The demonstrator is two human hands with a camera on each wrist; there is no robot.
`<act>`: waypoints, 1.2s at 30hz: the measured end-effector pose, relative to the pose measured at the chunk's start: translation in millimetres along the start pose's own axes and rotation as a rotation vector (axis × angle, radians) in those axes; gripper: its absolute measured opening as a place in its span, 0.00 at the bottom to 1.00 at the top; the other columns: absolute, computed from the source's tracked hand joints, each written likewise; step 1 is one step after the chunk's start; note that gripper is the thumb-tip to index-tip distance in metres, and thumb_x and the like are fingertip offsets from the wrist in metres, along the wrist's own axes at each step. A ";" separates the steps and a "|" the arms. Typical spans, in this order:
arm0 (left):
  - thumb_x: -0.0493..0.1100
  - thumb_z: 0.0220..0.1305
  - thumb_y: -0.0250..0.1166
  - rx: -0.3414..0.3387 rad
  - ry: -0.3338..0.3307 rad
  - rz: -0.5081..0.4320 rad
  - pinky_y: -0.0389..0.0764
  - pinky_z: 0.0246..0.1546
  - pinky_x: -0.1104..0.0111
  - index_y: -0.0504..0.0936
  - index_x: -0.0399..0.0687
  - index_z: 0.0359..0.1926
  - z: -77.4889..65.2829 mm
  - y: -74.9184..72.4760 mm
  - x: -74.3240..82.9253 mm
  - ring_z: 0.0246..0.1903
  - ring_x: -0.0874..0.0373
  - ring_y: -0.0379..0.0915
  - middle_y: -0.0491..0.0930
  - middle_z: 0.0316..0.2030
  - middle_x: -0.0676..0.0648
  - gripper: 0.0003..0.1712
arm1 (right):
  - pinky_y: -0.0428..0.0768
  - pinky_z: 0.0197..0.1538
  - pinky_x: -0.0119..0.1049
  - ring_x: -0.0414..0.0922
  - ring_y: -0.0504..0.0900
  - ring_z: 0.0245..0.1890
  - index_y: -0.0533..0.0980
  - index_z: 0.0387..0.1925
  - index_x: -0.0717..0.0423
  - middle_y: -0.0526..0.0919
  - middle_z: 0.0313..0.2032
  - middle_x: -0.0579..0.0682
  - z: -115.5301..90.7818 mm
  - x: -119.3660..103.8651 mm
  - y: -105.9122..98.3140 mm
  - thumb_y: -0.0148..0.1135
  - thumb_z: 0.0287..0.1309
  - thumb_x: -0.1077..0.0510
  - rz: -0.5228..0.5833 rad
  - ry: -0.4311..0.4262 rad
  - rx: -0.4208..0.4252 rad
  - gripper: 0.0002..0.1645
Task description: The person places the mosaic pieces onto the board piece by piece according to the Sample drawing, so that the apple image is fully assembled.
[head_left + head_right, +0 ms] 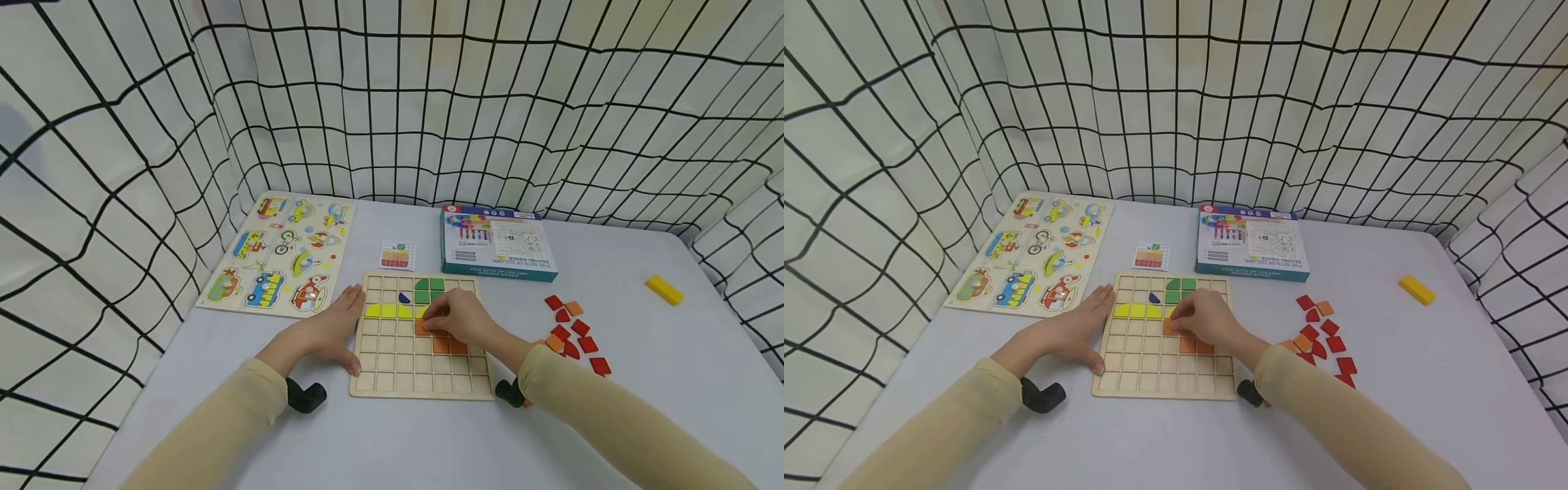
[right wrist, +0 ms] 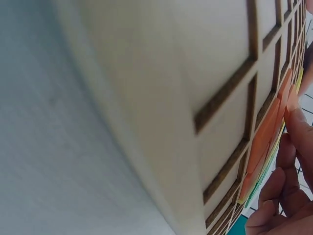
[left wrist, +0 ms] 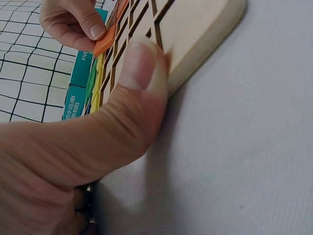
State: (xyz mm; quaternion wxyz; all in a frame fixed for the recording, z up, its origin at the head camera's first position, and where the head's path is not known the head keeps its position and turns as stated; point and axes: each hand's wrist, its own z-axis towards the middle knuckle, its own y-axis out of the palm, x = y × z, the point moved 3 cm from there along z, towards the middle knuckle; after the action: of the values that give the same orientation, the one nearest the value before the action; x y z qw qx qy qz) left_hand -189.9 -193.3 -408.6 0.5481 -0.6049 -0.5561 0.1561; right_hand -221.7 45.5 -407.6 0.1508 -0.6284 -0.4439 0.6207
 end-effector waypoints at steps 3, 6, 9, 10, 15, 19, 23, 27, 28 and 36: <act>0.57 0.42 0.84 0.002 0.003 -0.002 0.39 0.82 0.48 0.38 0.25 0.78 0.0 0.3 -0.1 0.81 0.35 0.26 0.32 0.80 0.28 0.81 | 0.77 0.39 0.31 0.42 0.77 0.36 0.90 0.35 0.51 0.90 0.36 0.45 0.2 -0.1 1.1 0.76 0.56 0.58 -0.018 -0.002 0.003 0.04; 0.57 0.42 0.84 0.004 0.002 -0.004 0.39 0.82 0.47 0.38 0.25 0.78 -0.4 0.4 -0.1 0.81 0.35 0.26 0.32 0.80 0.28 0.81 | 0.76 0.38 0.31 0.42 0.77 0.35 0.90 0.35 0.51 0.90 0.36 0.46 0.4 -0.4 1.9 0.76 0.56 0.58 -0.029 0.000 0.011 0.04; 0.56 0.43 0.84 0.003 -0.005 -0.003 0.39 0.82 0.48 0.38 0.25 0.78 -0.6 0.0 0.2 0.81 0.35 0.26 0.32 0.80 0.29 0.81 | 0.76 0.37 0.31 0.42 0.76 0.34 0.90 0.33 0.51 0.89 0.35 0.45 0.1 -1.1 2.8 0.76 0.56 0.58 -0.039 0.007 0.021 0.03; 0.56 0.43 0.84 0.004 -0.004 -0.004 0.39 0.82 0.47 0.39 0.25 0.78 -0.7 -0.2 0.4 0.81 0.35 0.26 0.32 0.80 0.28 0.80 | 0.76 0.36 0.31 0.42 0.76 0.34 0.90 0.33 0.52 0.89 0.34 0.45 0.0 -1.3 3.1 0.77 0.55 0.58 -0.041 0.009 0.024 0.03; 0.56 0.43 0.85 0.006 0.000 -0.006 0.40 0.82 0.47 0.39 0.24 0.78 -0.8 -0.7 1.0 0.81 0.34 0.27 0.33 0.80 0.28 0.80 | 0.76 0.36 0.31 0.41 0.76 0.33 0.89 0.31 0.52 0.88 0.32 0.45 -1.0 -1.9 3.9 0.77 0.55 0.57 -0.049 0.011 0.035 0.03; 0.56 0.43 0.85 0.010 0.001 -0.006 0.40 0.82 0.47 0.40 0.24 0.78 -1.4 -1.4 1.7 0.81 0.34 0.28 0.34 0.80 0.27 0.80 | 0.76 0.39 0.32 0.42 0.76 0.35 0.90 0.33 0.51 0.89 0.34 0.44 -2.7 -0.5 0.4 0.76 0.56 0.56 -0.049 -0.010 0.035 0.04; 0.56 0.43 0.84 0.004 0.003 -0.003 0.40 0.82 0.47 0.39 0.24 0.78 -0.1 -0.7 2.2 0.81 0.34 0.27 0.33 0.80 0.28 0.80 | 0.77 0.42 0.32 0.44 0.76 0.39 0.89 0.41 0.51 0.88 0.38 0.45 -7.7 9.2 -11.4 0.75 0.58 0.55 -0.034 -0.007 0.030 0.09; 0.56 0.44 0.84 -0.003 0.000 0.004 0.39 0.82 0.47 0.38 0.26 0.79 2.7 1.0 2.0 0.81 0.35 0.26 0.32 0.80 0.29 0.80 | 0.79 0.45 0.33 0.47 0.78 0.44 0.87 0.47 0.52 0.87 0.42 0.48 -19.3 27.0 -32.3 0.74 0.60 0.54 0.000 0.043 0.039 0.14; 0.57 0.44 0.84 -0.004 -0.002 0.008 0.40 0.82 0.48 0.38 0.26 0.79 3.4 1.4 1.5 0.81 0.36 0.26 0.32 0.80 0.29 0.80 | 0.80 0.45 0.34 0.48 0.78 0.45 0.87 0.48 0.52 0.87 0.43 0.49 -23.0 32.1 -38.5 0.73 0.61 0.55 0.009 0.056 0.046 0.14; 0.57 0.42 0.85 0.002 -0.020 0.006 0.40 0.82 0.47 0.39 0.25 0.78 3.8 1.6 -1.7 0.81 0.35 0.27 0.33 0.80 0.29 0.80 | 0.82 0.47 0.32 0.51 0.81 0.49 0.82 0.57 0.58 0.87 0.51 0.58 -50.9 90.4 -93.8 0.69 0.65 0.57 0.011 0.072 0.113 0.20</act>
State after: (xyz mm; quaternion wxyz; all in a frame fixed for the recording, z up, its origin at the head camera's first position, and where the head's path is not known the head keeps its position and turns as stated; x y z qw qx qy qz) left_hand -192.8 -192.6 -411.9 0.5428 -0.6042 -0.5597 0.1645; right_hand -224.8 183.9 -387.1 0.1985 -0.6432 -0.3989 0.6228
